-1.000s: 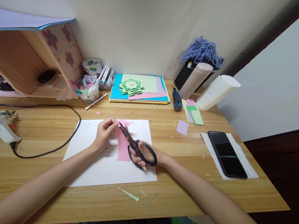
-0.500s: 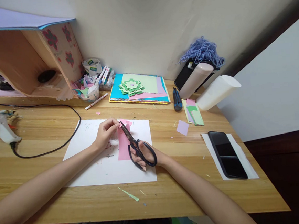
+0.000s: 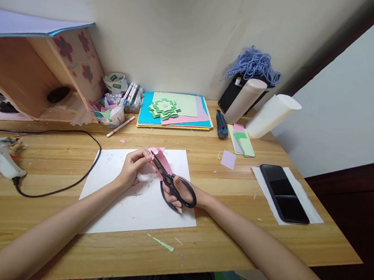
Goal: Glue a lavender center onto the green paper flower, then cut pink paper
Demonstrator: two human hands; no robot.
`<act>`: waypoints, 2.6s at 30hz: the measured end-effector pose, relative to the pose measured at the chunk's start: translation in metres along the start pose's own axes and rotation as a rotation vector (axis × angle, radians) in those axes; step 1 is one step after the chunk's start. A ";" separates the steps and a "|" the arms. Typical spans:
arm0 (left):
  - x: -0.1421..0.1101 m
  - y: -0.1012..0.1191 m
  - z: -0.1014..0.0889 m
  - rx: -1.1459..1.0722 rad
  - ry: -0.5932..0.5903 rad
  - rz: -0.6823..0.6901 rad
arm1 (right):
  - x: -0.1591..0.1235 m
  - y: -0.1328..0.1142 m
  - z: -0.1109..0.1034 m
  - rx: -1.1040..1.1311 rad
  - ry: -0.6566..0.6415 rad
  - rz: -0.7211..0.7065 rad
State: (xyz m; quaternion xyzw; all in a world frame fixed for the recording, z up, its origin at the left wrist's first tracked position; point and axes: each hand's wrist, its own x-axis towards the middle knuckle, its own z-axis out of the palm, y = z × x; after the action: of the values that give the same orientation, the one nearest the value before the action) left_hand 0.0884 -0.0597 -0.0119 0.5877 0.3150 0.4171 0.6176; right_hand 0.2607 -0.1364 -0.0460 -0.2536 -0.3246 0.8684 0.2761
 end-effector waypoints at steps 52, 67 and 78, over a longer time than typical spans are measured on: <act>0.002 -0.004 -0.006 0.051 0.147 -0.023 | 0.003 0.002 -0.006 0.011 -0.054 0.050; 0.000 -0.001 0.000 0.132 0.177 0.002 | 0.005 0.011 -0.013 0.048 -0.045 -0.018; -0.001 -0.002 -0.001 0.181 0.136 0.070 | 0.002 0.001 0.002 -0.003 0.050 -0.019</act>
State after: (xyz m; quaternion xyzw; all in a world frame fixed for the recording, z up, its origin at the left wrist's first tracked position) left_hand 0.0877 -0.0603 -0.0139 0.6219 0.3718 0.4473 0.5243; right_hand 0.2578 -0.1367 -0.0465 -0.2723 -0.3212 0.8587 0.2921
